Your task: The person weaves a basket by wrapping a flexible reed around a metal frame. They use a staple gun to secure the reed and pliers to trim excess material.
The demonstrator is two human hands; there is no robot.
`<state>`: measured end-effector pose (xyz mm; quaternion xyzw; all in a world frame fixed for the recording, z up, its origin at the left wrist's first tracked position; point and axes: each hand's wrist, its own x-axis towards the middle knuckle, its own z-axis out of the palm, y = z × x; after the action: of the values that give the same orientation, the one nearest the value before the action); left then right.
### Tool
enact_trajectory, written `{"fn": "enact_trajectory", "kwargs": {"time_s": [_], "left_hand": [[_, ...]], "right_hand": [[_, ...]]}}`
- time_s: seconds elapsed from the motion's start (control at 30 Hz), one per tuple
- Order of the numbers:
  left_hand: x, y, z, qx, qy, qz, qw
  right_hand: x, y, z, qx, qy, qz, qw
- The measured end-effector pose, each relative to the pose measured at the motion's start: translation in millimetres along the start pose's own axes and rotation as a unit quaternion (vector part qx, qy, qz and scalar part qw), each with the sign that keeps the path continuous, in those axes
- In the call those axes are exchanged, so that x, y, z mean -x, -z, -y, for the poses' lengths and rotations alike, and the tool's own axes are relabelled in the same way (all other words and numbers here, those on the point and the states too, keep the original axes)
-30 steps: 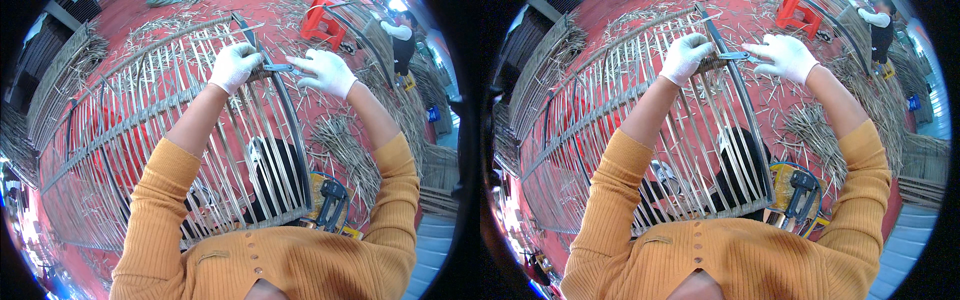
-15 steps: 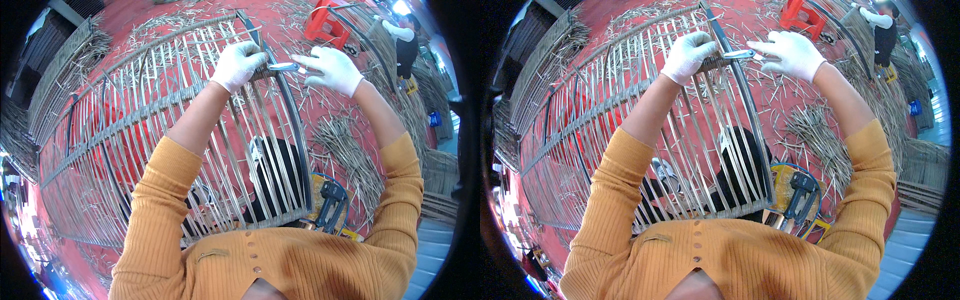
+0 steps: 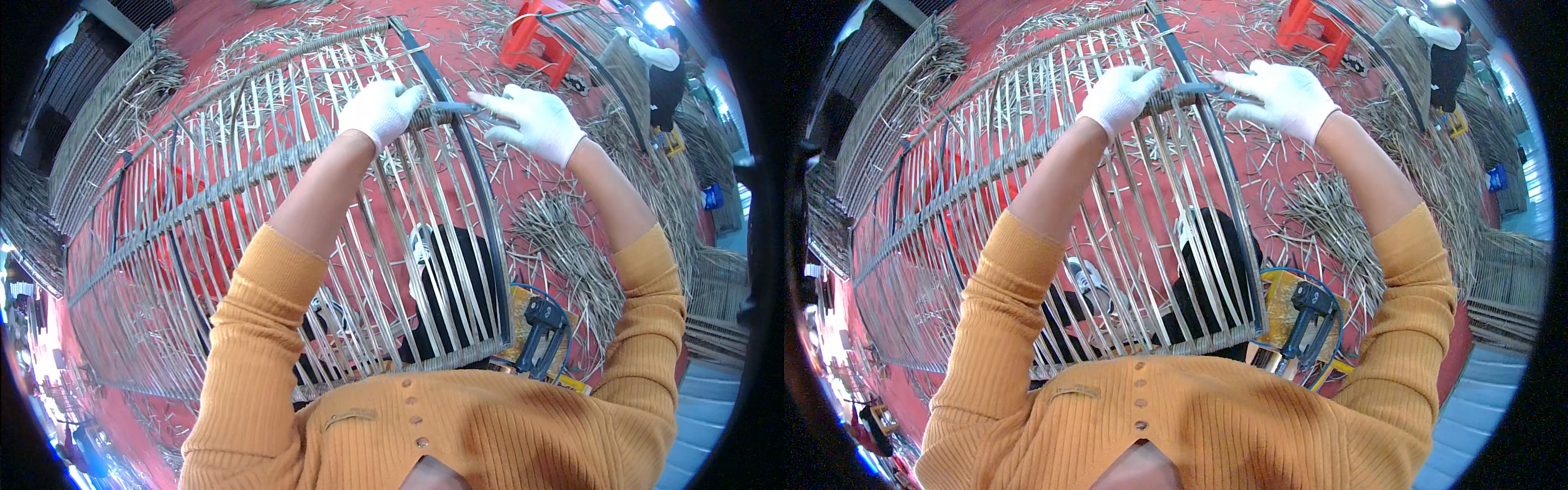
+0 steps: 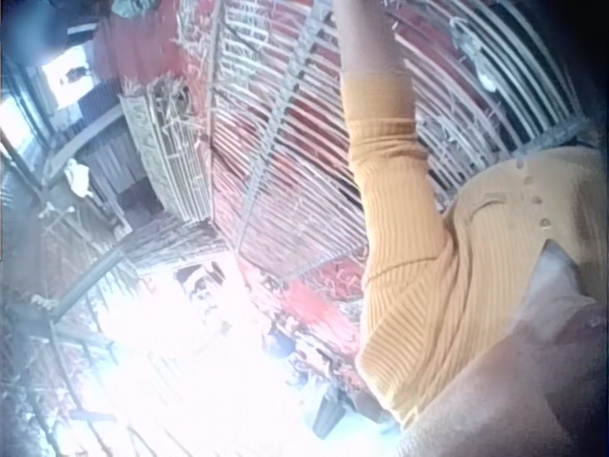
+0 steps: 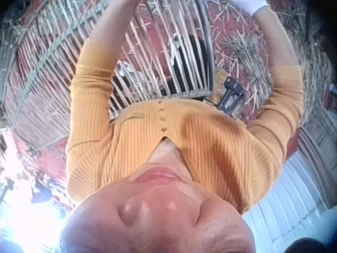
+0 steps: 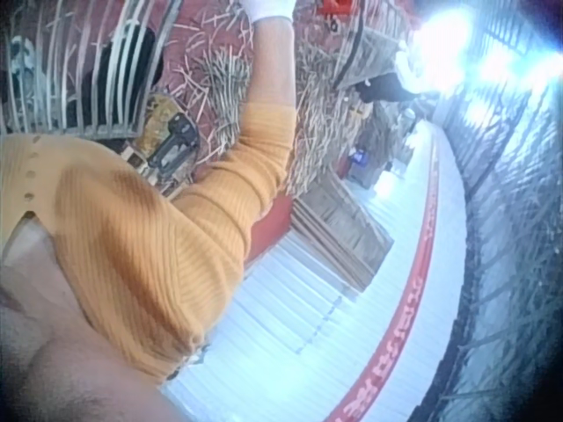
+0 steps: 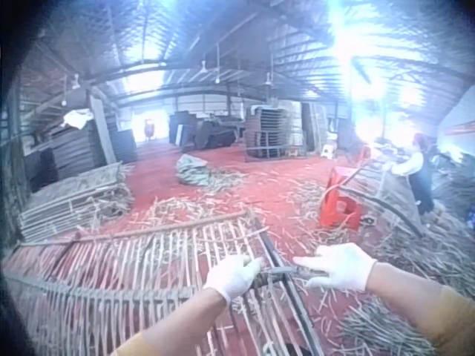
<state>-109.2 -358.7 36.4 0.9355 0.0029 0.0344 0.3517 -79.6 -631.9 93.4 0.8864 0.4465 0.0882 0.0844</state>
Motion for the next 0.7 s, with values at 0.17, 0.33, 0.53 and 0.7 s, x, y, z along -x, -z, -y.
{"fn": "enact_trajectory", "kwargs": {"time_s": [0.17, 0.33, 0.53, 0.7], "left_hand": [[16, -3, 6, 0.304, -0.043, -0.060, 0.950], [21, -3, 16, 0.261, -0.114, -0.040, 0.958], [22, 7, 19, 0.135, -0.086, -0.111, 0.981], [24, 12, 14, -0.112, 0.008, -0.091, 0.989]], "right_hand": [[-14, 0, 3, 0.047, 0.046, -0.010, 0.998], [-30, 4, 0, 0.069, 0.076, 0.004, 0.995], [-27, 9, 6, 0.009, 0.028, 0.083, 0.996], [-21, 7, 18, -0.015, 0.004, 0.013, 1.000]]}}
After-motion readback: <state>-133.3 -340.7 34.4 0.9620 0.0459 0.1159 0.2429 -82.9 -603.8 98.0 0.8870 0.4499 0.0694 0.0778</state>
